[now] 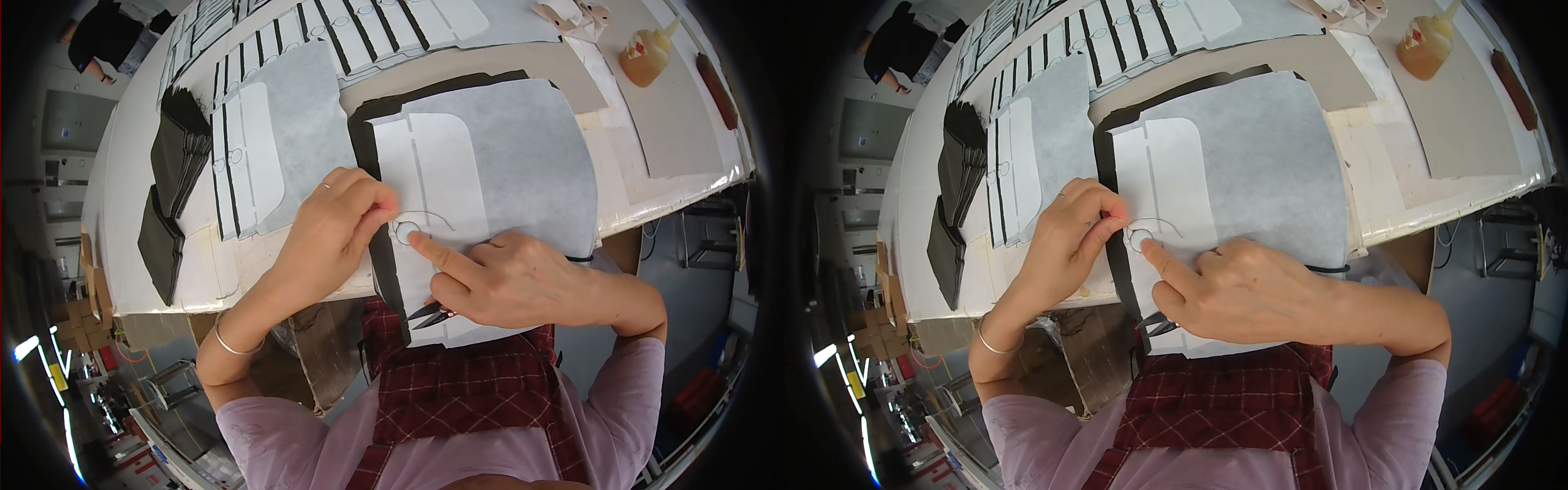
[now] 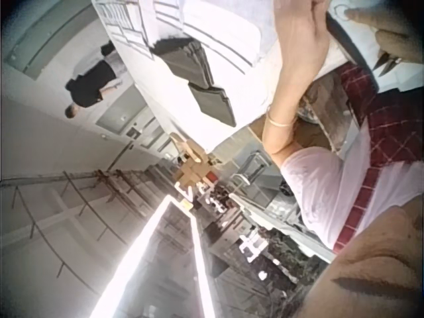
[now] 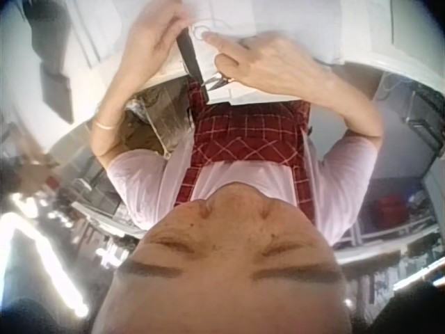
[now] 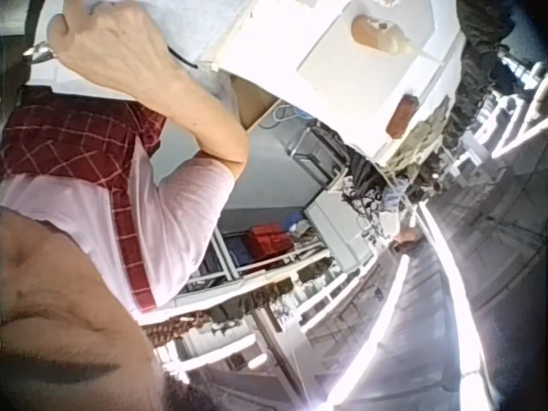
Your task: The person applies glue to marked spots on white templates and then uses tweezers to place small circular components onto the glue. They handle dark fabric pieces and white templates, repeatedly flipping and aligning them on a workbench.
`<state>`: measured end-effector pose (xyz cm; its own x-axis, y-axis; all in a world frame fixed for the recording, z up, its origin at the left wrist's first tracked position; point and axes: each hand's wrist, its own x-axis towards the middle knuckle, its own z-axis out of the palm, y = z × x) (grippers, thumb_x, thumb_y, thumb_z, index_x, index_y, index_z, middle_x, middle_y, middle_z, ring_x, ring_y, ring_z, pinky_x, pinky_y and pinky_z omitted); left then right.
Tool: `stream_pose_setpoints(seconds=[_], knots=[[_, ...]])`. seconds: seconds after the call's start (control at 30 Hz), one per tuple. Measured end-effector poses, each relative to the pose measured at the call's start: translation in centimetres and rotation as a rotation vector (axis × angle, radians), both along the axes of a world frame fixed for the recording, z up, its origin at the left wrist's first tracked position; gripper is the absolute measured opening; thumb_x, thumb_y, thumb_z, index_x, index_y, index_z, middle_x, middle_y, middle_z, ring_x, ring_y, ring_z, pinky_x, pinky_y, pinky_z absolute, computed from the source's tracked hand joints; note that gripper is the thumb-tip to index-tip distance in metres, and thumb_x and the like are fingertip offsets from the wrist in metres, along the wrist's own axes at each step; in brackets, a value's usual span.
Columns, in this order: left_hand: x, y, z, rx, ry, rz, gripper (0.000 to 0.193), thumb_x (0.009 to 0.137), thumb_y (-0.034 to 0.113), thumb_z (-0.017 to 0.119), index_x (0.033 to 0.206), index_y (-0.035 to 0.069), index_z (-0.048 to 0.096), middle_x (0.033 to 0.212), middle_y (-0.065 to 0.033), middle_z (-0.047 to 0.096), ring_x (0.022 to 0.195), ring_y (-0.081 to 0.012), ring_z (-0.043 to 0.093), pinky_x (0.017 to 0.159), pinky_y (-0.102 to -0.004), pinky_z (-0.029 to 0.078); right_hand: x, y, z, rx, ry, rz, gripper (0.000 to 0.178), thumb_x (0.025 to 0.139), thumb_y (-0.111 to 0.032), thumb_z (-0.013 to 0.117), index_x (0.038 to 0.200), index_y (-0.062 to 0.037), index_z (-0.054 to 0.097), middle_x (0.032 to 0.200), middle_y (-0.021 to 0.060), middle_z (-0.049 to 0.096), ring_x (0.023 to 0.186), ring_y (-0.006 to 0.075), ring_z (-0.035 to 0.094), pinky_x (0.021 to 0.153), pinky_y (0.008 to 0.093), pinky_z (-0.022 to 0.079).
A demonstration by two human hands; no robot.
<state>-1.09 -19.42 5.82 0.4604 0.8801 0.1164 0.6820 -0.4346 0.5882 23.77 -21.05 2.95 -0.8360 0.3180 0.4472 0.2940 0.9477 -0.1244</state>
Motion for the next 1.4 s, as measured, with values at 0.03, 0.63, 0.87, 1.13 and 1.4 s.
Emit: stream_pose_setpoints(seconds=[0.03,0.63,0.87,1.13,1.4], knots=[[0.1,-0.2,0.0,0.010,-0.011,-0.006,0.013,0.083,0.005,0.073,0.092,0.005,0.064,0.092,-0.0063,0.062,0.089,-0.0267,0.058,0.084,-0.0384,0.045,0.0,0.0,0.0,-0.002,0.006,0.000,0.020,0.075,-0.010,0.064,0.064,-0.0073,0.047,0.115,0.0228,0.070,0.038,0.0056,0.045,0.036,0.0233,0.036],[-0.3,0.1,0.5,-0.188,-0.107,-0.020,0.010,0.089,0.003,0.068,0.096,0.002,0.060,0.094,-0.0091,0.056,0.089,-0.0287,0.052,0.079,-0.0368,0.044,0.0,0.1,-0.1,-0.015,0.019,0.005,0.020,0.074,-0.010,0.065,0.063,-0.0071,0.048,0.113,0.0224,0.070,0.039,0.0058,0.048,0.036,0.0232,0.039],[0.1,0.1,0.1,-0.083,-0.001,-0.069,0.012,0.090,0.007,0.070,0.096,0.002,0.061,0.094,-0.0087,0.055,0.090,-0.0258,0.053,0.080,-0.0357,0.045,-0.1,0.1,-0.1,-0.036,0.034,-0.001,0.020,0.073,-0.010,0.065,0.063,-0.0070,0.048,0.113,0.0222,0.070,0.038,0.0055,0.048,0.037,0.0232,0.039],[-0.1,-0.1,-0.7,-0.058,-0.050,-0.092,0.015,0.092,0.009,0.070,0.098,0.002,0.058,0.090,-0.0079,0.053,0.083,-0.0225,0.051,0.076,-0.0307,0.045,0.0,0.2,0.2,-0.025,0.010,0.006,0.018,0.074,-0.011,0.065,0.065,-0.0078,0.050,0.116,0.0209,0.069,0.040,0.0049,0.049,0.038,0.0229,0.040],[0.3,-0.5,0.0,-0.092,-0.123,0.025,0.016,0.093,0.010,0.070,0.099,0.002,0.058,0.085,-0.0043,0.052,0.082,-0.0184,0.049,0.075,-0.0307,0.044,0.0,0.3,0.2,-0.019,-0.007,0.015,0.018,0.075,-0.011,0.064,0.066,-0.0079,0.050,0.117,0.0206,0.069,0.040,0.0045,0.048,0.038,0.0228,0.040]])
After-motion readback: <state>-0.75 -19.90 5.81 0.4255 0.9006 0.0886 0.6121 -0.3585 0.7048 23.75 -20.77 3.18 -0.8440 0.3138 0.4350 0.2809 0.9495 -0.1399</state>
